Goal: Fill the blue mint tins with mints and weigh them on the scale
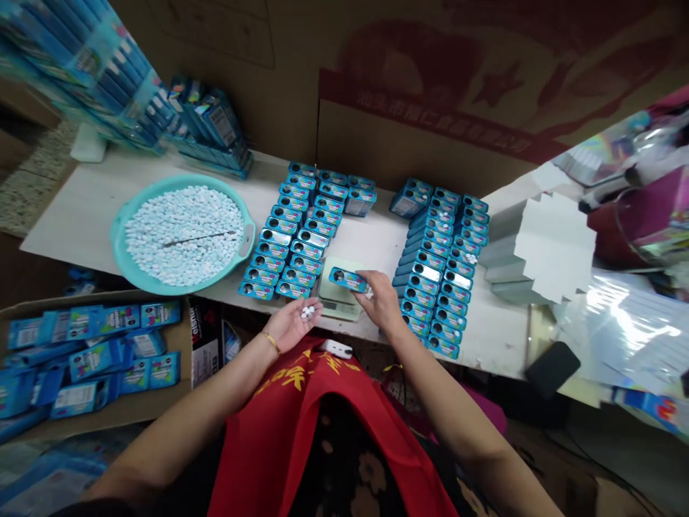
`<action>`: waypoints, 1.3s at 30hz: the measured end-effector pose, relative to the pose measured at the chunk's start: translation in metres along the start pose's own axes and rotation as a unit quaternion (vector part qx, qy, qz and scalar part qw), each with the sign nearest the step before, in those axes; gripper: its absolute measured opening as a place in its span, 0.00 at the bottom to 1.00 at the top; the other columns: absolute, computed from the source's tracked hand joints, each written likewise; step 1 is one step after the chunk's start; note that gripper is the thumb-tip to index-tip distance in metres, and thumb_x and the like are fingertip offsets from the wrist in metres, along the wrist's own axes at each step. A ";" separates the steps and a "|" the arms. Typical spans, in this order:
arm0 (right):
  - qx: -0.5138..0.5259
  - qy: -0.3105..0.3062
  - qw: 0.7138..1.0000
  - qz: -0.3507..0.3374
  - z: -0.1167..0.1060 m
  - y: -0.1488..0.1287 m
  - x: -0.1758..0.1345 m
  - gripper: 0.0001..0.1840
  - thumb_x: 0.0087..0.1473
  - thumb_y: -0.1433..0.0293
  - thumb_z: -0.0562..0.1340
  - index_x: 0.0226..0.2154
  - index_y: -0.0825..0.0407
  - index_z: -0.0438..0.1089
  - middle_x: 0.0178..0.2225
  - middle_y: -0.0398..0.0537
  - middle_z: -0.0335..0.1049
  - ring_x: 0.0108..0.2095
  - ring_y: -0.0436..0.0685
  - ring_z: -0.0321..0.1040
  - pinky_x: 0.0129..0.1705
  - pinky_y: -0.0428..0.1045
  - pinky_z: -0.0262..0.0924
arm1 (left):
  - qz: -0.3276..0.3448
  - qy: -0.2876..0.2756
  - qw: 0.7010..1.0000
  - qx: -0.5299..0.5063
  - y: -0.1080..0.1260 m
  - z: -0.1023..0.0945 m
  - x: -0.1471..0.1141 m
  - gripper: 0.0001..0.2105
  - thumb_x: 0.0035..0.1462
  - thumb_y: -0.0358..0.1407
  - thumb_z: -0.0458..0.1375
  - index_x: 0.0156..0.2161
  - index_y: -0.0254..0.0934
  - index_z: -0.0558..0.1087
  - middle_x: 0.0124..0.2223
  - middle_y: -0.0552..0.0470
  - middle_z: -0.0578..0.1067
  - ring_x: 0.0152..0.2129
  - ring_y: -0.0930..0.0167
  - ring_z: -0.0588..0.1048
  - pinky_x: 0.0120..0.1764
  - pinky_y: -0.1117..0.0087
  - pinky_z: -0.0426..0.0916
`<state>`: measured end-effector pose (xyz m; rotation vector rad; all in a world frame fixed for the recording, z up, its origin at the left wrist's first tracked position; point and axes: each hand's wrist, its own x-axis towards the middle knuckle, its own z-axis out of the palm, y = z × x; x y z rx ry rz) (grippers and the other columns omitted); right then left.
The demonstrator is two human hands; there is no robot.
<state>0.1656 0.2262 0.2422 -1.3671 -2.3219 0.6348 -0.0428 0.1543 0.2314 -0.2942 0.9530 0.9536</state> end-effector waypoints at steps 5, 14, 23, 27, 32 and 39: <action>-0.183 -0.071 0.973 -0.117 -0.037 -0.049 -0.007 0.21 0.53 0.70 0.52 0.51 0.50 0.57 0.42 0.52 0.63 0.40 0.59 0.55 0.41 0.53 0.50 | 0.025 0.006 0.999 -0.023 -0.001 0.030 0.023 0.10 0.55 0.35 0.49 0.32 0.28 0.68 0.26 0.45 0.72 0.25 0.71 0.72 0.31 0.69 0.68; -0.266 -0.108 0.948 -0.140 -0.039 -0.059 -0.017 0.18 0.57 0.72 0.45 0.50 0.51 0.57 0.37 0.53 0.64 0.37 0.58 0.54 0.37 0.53 0.47 | 0.018 0.001 1.000 -0.021 -0.012 0.048 0.036 0.08 0.54 0.31 0.49 0.30 0.29 0.68 0.25 0.48 0.71 0.22 0.72 0.70 0.28 0.70 0.67; -0.121 -0.053 0.991 -0.024 -0.027 -0.014 -0.022 0.20 0.50 0.71 0.55 0.48 0.52 0.60 0.40 0.51 0.64 0.40 0.59 0.57 0.42 0.52 0.53 | 0.021 0.008 1.000 -0.008 -0.008 0.044 0.035 0.06 0.53 0.28 0.50 0.31 0.26 0.69 0.27 0.45 0.71 0.25 0.73 0.72 0.29 0.73 0.69; 0.063 0.024 0.998 0.015 0.010 0.021 -0.016 0.18 0.49 0.69 0.57 0.44 0.51 0.61 0.39 0.49 0.64 0.41 0.57 0.60 0.43 0.52 0.57 | 0.037 0.018 0.999 0.004 0.001 0.024 0.020 0.06 0.52 0.24 0.51 0.33 0.25 0.70 0.29 0.43 0.73 0.29 0.71 0.73 0.32 0.73 0.70; 0.163 0.036 0.985 0.048 0.038 0.040 -0.010 0.19 0.49 0.67 0.57 0.46 0.51 0.60 0.41 0.50 0.64 0.42 0.55 0.62 0.41 0.51 0.60 | 0.046 0.032 0.998 0.020 0.003 -0.006 -0.005 0.08 0.50 0.21 0.51 0.35 0.27 0.71 0.33 0.42 0.74 0.33 0.71 0.74 0.36 0.73 0.70; 0.050 -0.035 0.996 -0.068 0.017 -0.035 -0.035 0.18 0.52 0.69 0.55 0.47 0.52 0.60 0.44 0.53 0.62 0.46 0.56 0.57 0.48 0.54 0.55 | -0.009 -0.045 0.995 0.087 -0.016 -0.021 -0.014 0.13 0.47 0.21 0.55 0.41 0.27 0.70 0.41 0.40 0.73 0.38 0.68 0.72 0.43 0.69 0.67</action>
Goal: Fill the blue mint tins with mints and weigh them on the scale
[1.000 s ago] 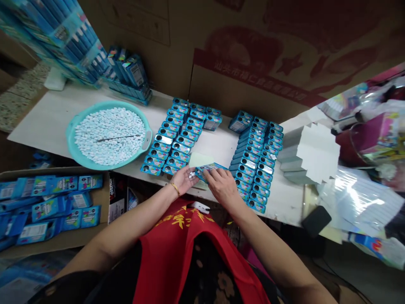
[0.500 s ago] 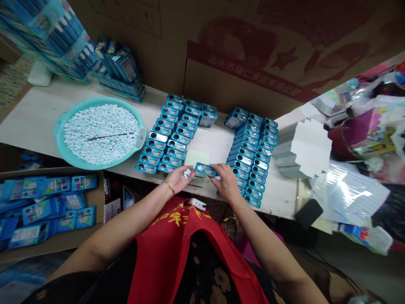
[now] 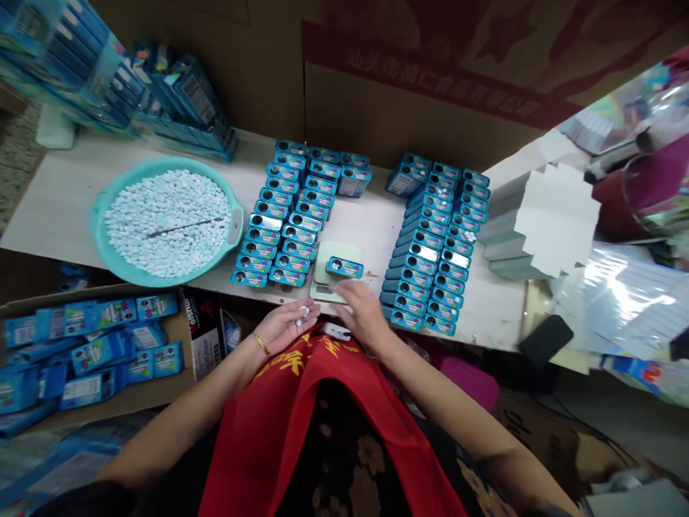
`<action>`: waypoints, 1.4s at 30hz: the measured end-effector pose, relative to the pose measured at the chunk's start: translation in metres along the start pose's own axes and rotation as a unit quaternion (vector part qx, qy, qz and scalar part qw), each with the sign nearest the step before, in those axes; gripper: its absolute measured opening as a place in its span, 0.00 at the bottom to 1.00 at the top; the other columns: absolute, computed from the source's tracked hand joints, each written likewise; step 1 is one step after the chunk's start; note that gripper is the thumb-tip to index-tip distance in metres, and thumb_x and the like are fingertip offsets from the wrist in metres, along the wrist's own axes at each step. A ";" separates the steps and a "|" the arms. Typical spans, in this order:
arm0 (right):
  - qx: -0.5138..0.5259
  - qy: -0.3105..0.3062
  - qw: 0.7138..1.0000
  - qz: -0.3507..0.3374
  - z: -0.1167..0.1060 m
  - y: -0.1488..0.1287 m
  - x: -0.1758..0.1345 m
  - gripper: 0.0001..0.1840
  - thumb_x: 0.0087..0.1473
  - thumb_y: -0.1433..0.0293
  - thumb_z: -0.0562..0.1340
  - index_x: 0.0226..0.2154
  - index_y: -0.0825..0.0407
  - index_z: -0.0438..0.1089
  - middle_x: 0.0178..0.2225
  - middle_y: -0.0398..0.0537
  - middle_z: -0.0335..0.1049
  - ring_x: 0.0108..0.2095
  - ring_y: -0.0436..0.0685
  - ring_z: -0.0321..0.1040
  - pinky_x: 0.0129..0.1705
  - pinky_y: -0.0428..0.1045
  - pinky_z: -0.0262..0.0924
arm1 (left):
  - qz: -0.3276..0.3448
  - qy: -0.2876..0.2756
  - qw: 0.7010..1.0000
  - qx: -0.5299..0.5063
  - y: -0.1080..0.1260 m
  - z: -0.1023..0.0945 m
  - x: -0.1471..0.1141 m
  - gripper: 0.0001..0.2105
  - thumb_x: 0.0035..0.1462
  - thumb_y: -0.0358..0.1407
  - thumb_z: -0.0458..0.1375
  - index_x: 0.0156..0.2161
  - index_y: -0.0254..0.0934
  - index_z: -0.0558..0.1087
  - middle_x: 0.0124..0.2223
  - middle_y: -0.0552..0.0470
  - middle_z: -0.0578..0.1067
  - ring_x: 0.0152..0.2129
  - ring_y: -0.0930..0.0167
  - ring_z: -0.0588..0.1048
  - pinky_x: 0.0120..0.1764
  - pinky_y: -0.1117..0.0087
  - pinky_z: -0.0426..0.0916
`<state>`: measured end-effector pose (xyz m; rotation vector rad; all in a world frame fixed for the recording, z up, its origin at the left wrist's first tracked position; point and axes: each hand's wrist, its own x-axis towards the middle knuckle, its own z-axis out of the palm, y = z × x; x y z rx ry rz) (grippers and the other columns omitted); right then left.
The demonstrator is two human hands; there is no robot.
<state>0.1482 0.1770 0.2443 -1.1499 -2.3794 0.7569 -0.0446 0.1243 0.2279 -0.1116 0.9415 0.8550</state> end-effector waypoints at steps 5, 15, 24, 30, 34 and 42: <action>-0.024 -0.178 0.982 -0.061 0.028 -0.039 -0.001 0.10 0.53 0.73 0.54 0.40 0.54 0.64 0.37 0.50 0.64 0.39 0.54 0.59 0.40 0.49 0.58 | -0.024 -0.078 0.996 0.028 -0.012 -0.004 0.001 0.18 0.44 0.19 0.55 0.44 0.29 0.70 0.39 0.42 0.74 0.35 0.70 0.73 0.42 0.71 0.66; -0.006 -0.213 0.975 -0.057 0.035 -0.033 -0.001 0.09 0.53 0.73 0.54 0.38 0.55 0.64 0.34 0.49 0.64 0.35 0.53 0.59 0.36 0.46 0.56 | -0.050 -0.084 0.992 0.078 -0.014 -0.016 -0.001 0.15 0.42 0.20 0.59 0.39 0.30 0.71 0.35 0.46 0.75 0.34 0.71 0.74 0.43 0.70 0.65; 0.008 -0.218 0.975 -0.033 0.034 -0.030 -0.003 0.08 0.51 0.75 0.56 0.36 0.56 0.65 0.33 0.49 0.65 0.35 0.52 0.61 0.37 0.46 0.57 | -0.055 -0.091 0.990 0.095 -0.016 -0.017 -0.001 0.12 0.45 0.24 0.59 0.39 0.30 0.72 0.35 0.45 0.75 0.33 0.72 0.73 0.43 0.71 0.64; 0.058 -0.188 0.980 -0.038 0.028 -0.032 -0.007 0.11 0.54 0.71 0.54 0.40 0.52 0.65 0.35 0.49 0.66 0.37 0.52 0.63 0.41 0.47 0.58 | -0.056 -0.085 0.993 0.068 -0.014 -0.014 0.001 0.14 0.44 0.21 0.57 0.40 0.28 0.71 0.36 0.43 0.75 0.34 0.70 0.73 0.43 0.70 0.65; 0.049 0.031 0.998 0.036 0.013 -0.006 -0.008 0.15 0.53 0.68 0.55 0.45 0.51 0.61 0.42 0.52 0.63 0.46 0.55 0.59 0.46 0.52 0.56 | -0.044 -0.030 0.999 0.008 -0.005 -0.009 0.003 0.12 0.46 0.21 0.55 0.38 0.27 0.72 0.37 0.42 0.75 0.33 0.70 0.74 0.40 0.71 0.67; 0.043 0.062 0.989 0.128 0.010 0.062 0.022 0.21 0.50 0.69 0.55 0.48 0.54 0.57 0.43 0.52 0.64 0.43 0.57 0.60 0.44 0.53 0.57 | -0.011 0.060 0.994 -0.093 0.014 0.010 0.019 0.07 0.53 0.28 0.51 0.34 0.26 0.71 0.32 0.42 0.74 0.31 0.71 0.74 0.35 0.74 0.70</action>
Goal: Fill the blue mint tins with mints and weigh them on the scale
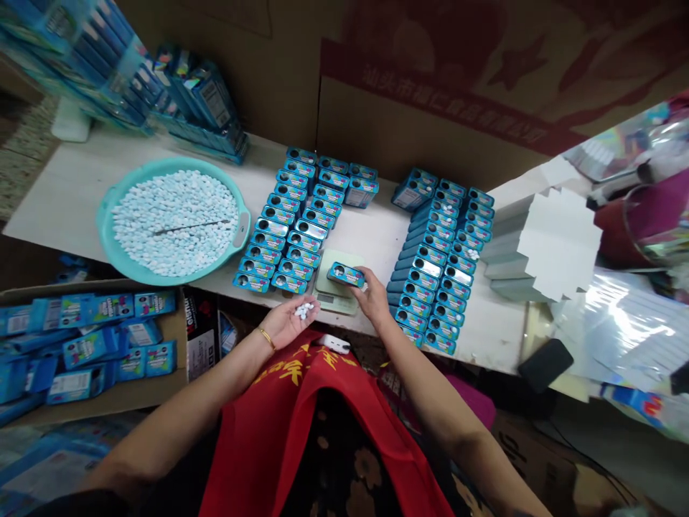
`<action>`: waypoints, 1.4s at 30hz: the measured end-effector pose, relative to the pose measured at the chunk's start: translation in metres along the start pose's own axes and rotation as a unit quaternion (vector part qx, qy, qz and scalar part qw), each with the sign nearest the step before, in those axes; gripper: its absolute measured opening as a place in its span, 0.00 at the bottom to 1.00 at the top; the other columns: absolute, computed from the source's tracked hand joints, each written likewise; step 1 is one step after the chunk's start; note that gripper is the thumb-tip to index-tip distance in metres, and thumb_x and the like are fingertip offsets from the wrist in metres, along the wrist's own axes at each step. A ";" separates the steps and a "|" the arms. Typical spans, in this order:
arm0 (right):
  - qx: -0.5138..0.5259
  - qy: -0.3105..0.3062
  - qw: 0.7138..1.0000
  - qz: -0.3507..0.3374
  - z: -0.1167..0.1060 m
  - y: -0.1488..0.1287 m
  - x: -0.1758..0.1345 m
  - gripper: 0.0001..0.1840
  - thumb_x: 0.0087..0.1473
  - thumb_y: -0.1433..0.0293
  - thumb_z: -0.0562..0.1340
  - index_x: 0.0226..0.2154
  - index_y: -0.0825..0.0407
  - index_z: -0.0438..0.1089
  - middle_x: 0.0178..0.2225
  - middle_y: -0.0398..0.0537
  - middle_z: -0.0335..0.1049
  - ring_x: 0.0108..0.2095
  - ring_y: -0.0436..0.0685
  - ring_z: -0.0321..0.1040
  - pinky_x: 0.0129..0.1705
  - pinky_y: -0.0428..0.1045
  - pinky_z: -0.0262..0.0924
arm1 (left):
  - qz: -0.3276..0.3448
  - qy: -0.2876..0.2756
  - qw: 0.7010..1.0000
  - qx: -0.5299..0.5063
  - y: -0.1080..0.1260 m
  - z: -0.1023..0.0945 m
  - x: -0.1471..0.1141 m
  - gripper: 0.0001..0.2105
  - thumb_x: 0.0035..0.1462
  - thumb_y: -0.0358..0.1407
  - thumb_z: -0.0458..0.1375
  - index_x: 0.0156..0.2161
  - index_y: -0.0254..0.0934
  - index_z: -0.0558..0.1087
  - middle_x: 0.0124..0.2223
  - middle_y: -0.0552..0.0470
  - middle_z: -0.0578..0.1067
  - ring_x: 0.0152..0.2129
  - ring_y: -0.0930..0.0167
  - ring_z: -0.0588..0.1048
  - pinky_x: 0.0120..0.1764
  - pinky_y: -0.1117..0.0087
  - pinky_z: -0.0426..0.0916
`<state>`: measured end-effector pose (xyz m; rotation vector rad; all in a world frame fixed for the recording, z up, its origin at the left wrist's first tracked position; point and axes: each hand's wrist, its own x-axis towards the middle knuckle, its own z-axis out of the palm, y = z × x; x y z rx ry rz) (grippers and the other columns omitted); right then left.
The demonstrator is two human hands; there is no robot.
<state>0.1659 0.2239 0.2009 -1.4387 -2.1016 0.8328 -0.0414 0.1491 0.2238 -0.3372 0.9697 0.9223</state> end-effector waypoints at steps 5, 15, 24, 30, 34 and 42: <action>-0.162 -0.050 0.978 -0.121 -0.034 -0.061 -0.008 0.24 0.49 0.72 0.55 0.51 0.52 0.57 0.45 0.52 0.63 0.43 0.60 0.56 0.44 0.54 0.51 | 0.038 0.001 0.999 -0.033 0.003 0.024 0.014 0.08 0.55 0.30 0.50 0.32 0.28 0.70 0.28 0.46 0.73 0.26 0.73 0.72 0.32 0.71 0.70; -0.269 -0.086 0.947 -0.154 -0.048 -0.069 -0.023 0.22 0.52 0.70 0.53 0.51 0.51 0.57 0.46 0.52 0.63 0.44 0.60 0.54 0.42 0.53 0.49 | 0.042 0.002 0.999 -0.015 0.001 0.043 0.026 0.06 0.53 0.29 0.51 0.29 0.30 0.69 0.27 0.49 0.72 0.23 0.73 0.71 0.27 0.70 0.68; -0.292 -0.073 0.941 -0.153 -0.053 -0.069 -0.030 0.21 0.54 0.71 0.52 0.51 0.49 0.57 0.46 0.52 0.63 0.45 0.60 0.54 0.42 0.55 0.48 | 0.018 -0.006 1.000 -0.004 -0.004 0.044 0.034 0.05 0.52 0.28 0.52 0.30 0.29 0.69 0.26 0.48 0.72 0.22 0.74 0.70 0.26 0.72 0.67; -0.310 -0.081 0.936 -0.146 -0.050 -0.067 -0.031 0.21 0.53 0.72 0.52 0.51 0.49 0.58 0.45 0.52 0.64 0.44 0.60 0.55 0.40 0.54 0.48 | 0.009 0.006 1.000 0.002 -0.005 0.046 0.038 0.05 0.51 0.29 0.53 0.27 0.30 0.68 0.23 0.50 0.71 0.19 0.74 0.69 0.25 0.72 0.67; -0.304 -0.072 0.938 -0.152 -0.052 -0.073 -0.034 0.21 0.53 0.72 0.52 0.51 0.49 0.57 0.46 0.53 0.63 0.44 0.60 0.55 0.40 0.54 0.48 | 0.007 -0.022 1.000 0.020 -0.004 0.047 0.039 0.07 0.53 0.30 0.51 0.31 0.27 0.70 0.26 0.46 0.72 0.22 0.73 0.70 0.26 0.72 0.67; -0.257 -0.059 0.959 -0.107 -0.047 -0.058 -0.028 0.24 0.48 0.71 0.56 0.50 0.51 0.59 0.44 0.51 0.64 0.41 0.59 0.56 0.39 0.53 0.51 | 0.029 -0.003 1.000 0.002 0.000 0.049 0.035 0.05 0.51 0.27 0.52 0.27 0.30 0.69 0.24 0.49 0.72 0.21 0.75 0.70 0.25 0.74 0.66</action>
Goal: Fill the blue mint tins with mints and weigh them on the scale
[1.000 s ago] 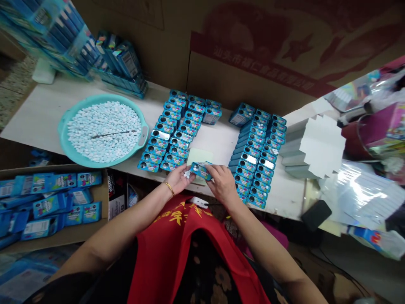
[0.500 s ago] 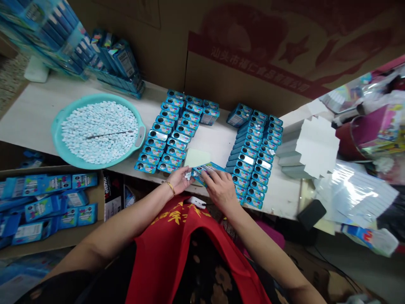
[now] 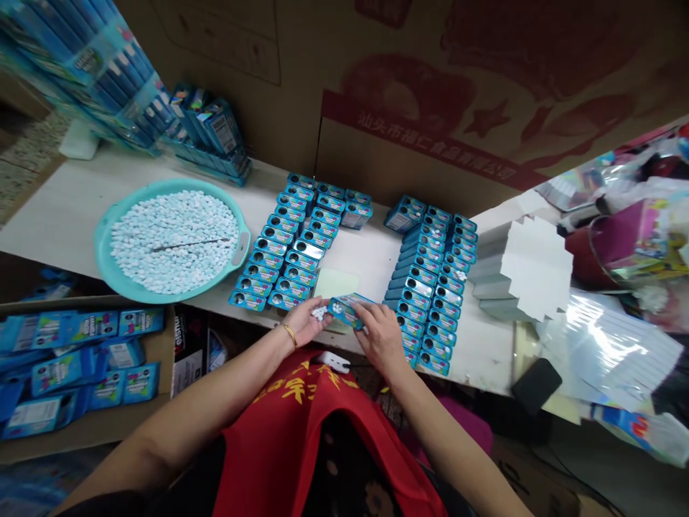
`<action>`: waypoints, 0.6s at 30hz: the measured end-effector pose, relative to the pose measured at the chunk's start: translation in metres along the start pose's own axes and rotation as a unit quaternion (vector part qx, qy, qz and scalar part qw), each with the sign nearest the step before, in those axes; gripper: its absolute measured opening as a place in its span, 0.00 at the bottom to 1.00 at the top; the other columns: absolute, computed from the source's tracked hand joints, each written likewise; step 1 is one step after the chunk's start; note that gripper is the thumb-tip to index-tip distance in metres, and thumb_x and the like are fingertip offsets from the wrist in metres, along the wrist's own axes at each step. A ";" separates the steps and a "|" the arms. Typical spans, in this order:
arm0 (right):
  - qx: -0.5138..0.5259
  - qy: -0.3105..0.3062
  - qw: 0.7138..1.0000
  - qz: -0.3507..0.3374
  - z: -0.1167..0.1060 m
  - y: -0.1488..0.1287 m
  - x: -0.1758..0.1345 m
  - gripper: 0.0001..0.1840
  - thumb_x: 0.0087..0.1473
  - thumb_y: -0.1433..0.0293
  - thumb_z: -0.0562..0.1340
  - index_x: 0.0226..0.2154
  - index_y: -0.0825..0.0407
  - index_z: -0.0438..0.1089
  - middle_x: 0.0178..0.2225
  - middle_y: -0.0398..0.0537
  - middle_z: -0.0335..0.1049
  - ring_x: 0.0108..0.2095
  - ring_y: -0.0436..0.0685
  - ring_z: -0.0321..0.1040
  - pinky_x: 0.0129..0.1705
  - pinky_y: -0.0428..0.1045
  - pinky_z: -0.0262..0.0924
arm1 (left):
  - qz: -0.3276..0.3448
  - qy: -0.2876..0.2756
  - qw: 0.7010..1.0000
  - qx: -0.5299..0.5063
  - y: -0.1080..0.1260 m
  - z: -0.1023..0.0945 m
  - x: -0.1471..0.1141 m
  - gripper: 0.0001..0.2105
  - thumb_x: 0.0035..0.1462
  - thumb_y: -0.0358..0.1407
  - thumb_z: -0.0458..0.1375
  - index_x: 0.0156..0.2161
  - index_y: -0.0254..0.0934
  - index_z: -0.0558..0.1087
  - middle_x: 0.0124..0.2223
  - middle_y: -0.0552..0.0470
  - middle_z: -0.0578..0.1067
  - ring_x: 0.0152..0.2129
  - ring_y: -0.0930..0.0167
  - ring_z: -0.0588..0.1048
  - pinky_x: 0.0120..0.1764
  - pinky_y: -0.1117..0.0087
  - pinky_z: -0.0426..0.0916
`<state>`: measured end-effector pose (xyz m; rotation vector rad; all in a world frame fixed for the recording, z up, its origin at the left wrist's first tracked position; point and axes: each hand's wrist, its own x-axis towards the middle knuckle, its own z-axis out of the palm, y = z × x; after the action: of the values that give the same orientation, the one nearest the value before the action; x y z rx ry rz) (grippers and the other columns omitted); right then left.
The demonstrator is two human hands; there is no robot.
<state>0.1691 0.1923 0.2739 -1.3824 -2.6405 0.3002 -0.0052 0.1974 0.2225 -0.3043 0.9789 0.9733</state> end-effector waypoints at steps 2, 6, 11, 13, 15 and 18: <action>0.000 0.006 1.000 -0.019 -0.002 -0.002 -0.001 0.24 0.49 0.72 0.55 0.51 0.50 0.58 0.46 0.51 0.63 0.43 0.59 0.55 0.41 0.53 0.50 | 0.001 -0.004 1.000 0.012 0.002 -0.001 -0.001 0.06 0.52 0.28 0.52 0.28 0.28 0.70 0.25 0.47 0.73 0.22 0.74 0.70 0.25 0.73 0.66; -0.022 0.011 0.998 -0.051 -0.006 -0.010 0.000 0.23 0.51 0.72 0.54 0.51 0.49 0.58 0.46 0.50 0.64 0.44 0.60 0.55 0.41 0.54 0.48 | 0.001 -0.004 1.000 0.021 0.001 -0.003 0.000 0.06 0.52 0.28 0.52 0.28 0.29 0.70 0.25 0.47 0.73 0.22 0.73 0.71 0.26 0.72 0.67; 0.043 0.019 0.999 0.019 0.004 0.003 0.000 0.22 0.49 0.71 0.56 0.49 0.50 0.60 0.44 0.51 0.65 0.41 0.59 0.57 0.41 0.53 0.51 | -0.003 -0.013 1.000 0.003 0.000 -0.002 0.002 0.05 0.51 0.27 0.52 0.28 0.29 0.70 0.25 0.49 0.72 0.21 0.74 0.70 0.24 0.74 0.68; 0.116 0.049 0.991 0.049 0.014 0.010 0.001 0.20 0.50 0.69 0.56 0.48 0.51 0.60 0.42 0.50 0.65 0.41 0.58 0.58 0.42 0.53 0.53 | -0.014 -0.019 1.000 0.009 0.003 -0.004 -0.001 0.06 0.52 0.29 0.52 0.29 0.28 0.70 0.26 0.46 0.72 0.22 0.74 0.71 0.24 0.75 0.68; 0.191 0.083 0.975 0.077 0.029 0.017 0.005 0.18 0.50 0.68 0.56 0.45 0.52 0.61 0.40 0.50 0.65 0.41 0.57 0.60 0.43 0.52 0.55 | -0.018 -0.017 1.000 0.012 0.007 -0.009 -0.007 0.08 0.53 0.30 0.51 0.31 0.26 0.71 0.27 0.44 0.72 0.23 0.73 0.72 0.25 0.76 0.68; 0.276 0.106 0.949 0.108 0.060 0.028 0.016 0.18 0.49 0.66 0.57 0.44 0.53 0.61 0.40 0.50 0.66 0.41 0.55 0.62 0.42 0.51 0.58 | -0.007 -0.010 1.000 0.009 0.011 -0.022 -0.019 0.07 0.52 0.28 0.52 0.32 0.26 0.71 0.29 0.43 0.73 0.26 0.72 0.73 0.28 0.75 0.70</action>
<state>0.1691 0.2144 0.2096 -1.4011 -2.0096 0.7964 -0.0304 0.1796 0.2283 -0.2861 0.9658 0.9538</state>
